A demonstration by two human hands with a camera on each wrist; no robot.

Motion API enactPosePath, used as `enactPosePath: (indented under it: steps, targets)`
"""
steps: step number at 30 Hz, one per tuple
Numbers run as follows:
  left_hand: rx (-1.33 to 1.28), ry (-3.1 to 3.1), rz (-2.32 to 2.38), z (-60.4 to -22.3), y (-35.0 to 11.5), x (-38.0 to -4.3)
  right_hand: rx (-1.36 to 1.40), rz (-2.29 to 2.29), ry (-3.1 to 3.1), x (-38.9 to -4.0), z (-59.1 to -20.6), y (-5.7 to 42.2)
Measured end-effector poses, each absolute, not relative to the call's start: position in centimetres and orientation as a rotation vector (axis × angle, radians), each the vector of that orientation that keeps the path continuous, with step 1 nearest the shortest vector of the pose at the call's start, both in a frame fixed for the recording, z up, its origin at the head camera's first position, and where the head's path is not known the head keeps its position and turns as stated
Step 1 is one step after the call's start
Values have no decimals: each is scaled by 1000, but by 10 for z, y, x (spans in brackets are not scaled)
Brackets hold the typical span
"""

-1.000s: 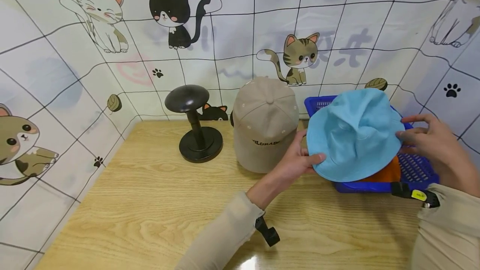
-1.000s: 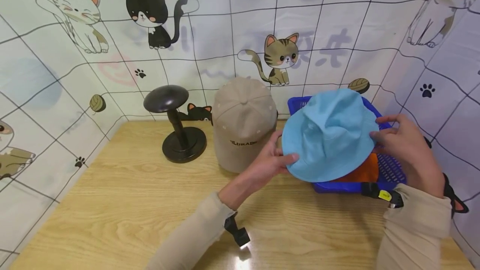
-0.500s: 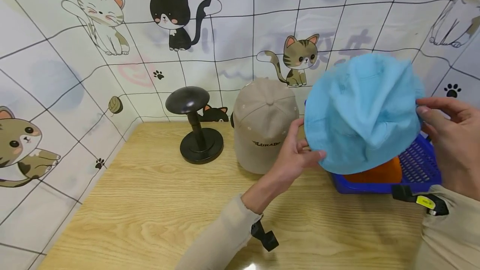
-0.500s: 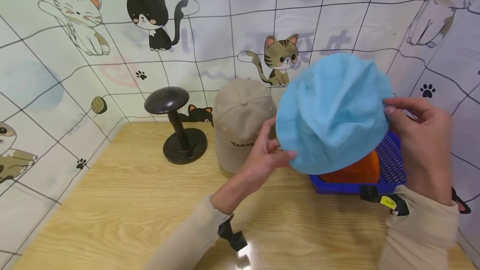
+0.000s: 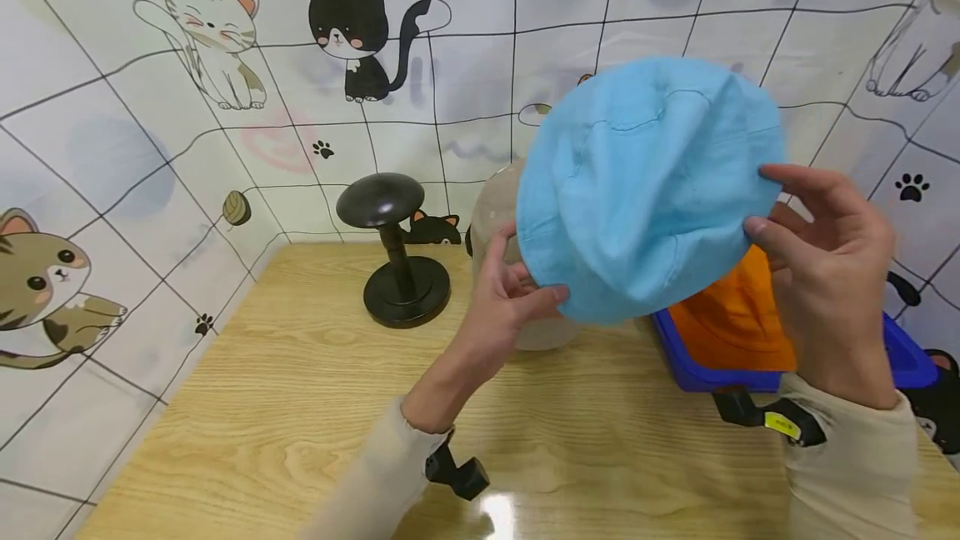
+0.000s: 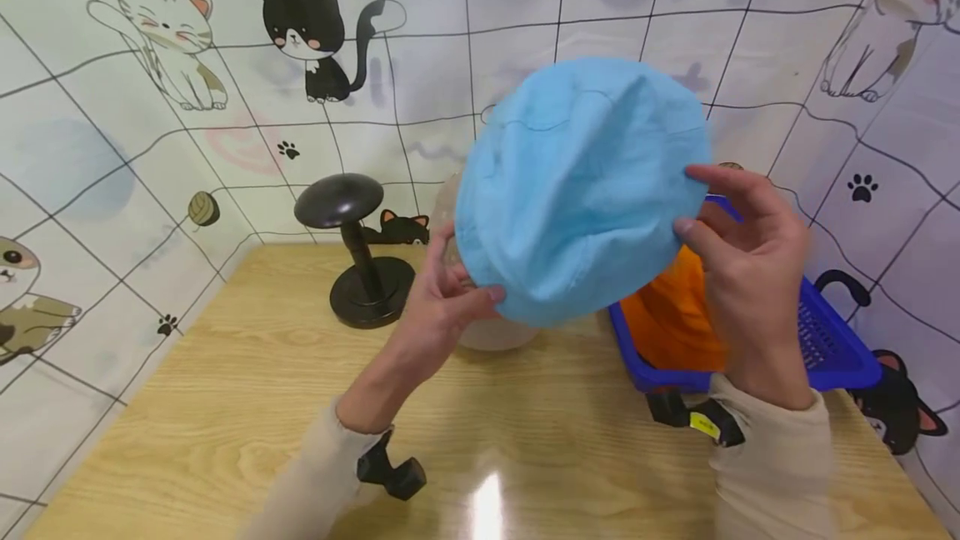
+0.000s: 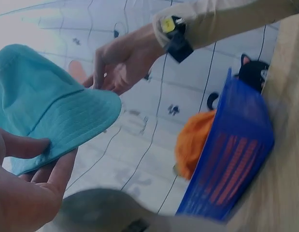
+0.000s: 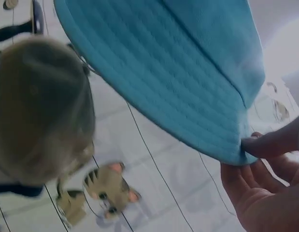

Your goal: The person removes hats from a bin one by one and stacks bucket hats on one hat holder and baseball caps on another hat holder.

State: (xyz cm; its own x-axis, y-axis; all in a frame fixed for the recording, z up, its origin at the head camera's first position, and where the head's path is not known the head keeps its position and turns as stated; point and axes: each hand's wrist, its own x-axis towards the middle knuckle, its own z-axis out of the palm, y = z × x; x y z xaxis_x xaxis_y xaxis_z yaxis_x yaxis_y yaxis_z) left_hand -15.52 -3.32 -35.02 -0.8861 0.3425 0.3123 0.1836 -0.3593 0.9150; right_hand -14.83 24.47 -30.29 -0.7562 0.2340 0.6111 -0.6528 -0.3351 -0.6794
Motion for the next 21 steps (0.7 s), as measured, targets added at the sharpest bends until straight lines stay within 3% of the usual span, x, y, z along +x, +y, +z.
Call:
enactPosePath:
  steps: [21]
  targets:
    - [554,1943,2676,-340,-174,-185,751,2057,-1690,-181,-317,98]
